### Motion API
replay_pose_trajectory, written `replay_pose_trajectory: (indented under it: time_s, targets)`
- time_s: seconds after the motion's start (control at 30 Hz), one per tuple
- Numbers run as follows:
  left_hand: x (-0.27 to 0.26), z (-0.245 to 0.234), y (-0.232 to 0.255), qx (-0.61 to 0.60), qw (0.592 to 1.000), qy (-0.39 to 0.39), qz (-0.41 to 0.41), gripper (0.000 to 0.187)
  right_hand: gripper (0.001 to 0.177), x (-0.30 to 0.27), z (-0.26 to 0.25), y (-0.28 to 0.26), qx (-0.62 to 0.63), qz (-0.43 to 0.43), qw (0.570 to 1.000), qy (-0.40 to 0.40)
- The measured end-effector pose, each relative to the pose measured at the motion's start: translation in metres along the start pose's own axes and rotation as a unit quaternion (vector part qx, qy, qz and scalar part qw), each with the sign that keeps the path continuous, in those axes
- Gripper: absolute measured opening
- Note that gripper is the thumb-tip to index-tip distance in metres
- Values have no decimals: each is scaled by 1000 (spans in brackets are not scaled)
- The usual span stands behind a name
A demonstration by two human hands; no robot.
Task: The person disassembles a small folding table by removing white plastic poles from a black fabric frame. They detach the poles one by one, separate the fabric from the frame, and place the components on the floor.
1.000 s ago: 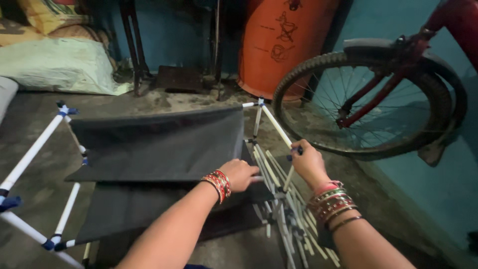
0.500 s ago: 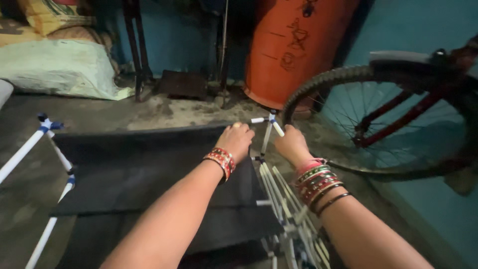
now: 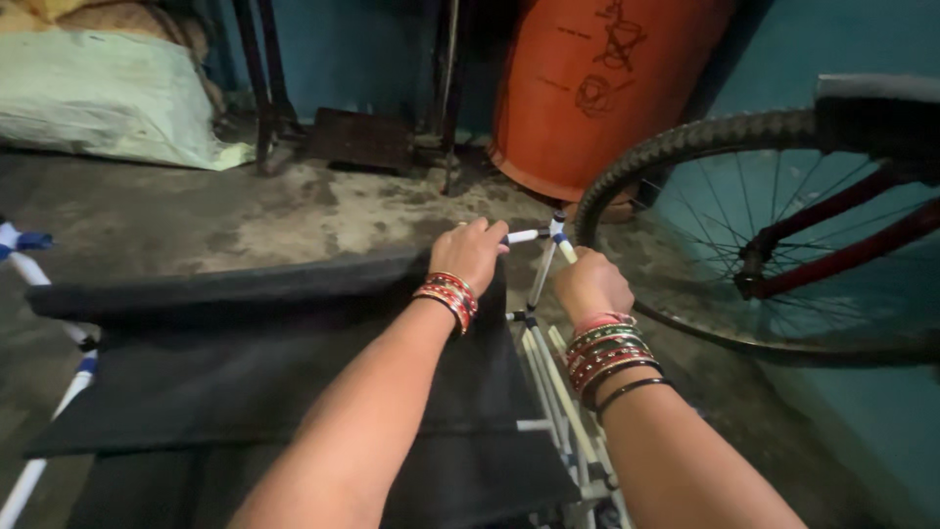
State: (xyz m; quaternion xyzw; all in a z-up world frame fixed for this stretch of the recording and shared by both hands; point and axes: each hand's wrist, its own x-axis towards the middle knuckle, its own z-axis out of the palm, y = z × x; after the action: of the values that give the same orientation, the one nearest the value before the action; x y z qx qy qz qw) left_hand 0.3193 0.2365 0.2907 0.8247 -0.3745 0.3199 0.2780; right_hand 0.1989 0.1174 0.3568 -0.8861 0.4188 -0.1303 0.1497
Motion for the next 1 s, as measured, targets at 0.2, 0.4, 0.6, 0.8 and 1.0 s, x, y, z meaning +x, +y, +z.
replay_pose_trajectory:
  time_s: [0.2,0.4,0.6,0.8,1.0]
  targets:
    - [13,6,-20,-50,967,-220,-117,28,36,2,0,4,25,1,1000,-12]
    - [30,75,-70,-154,954,-242,-83,35,37,-5,2,5,22,2,1000,-10]
    - [36,82,-86,-178,923,-308,-146,42,37,-7,5,6,26,-13,999,-13]
    - [0,4,-16,-82,988,-97,-86,43,39,-8,5,8,18,-15,1000,0]
    - [-11,3,-23,-51,975,-174,-132,21,38,-7,5,12,7,-21,1000,5]
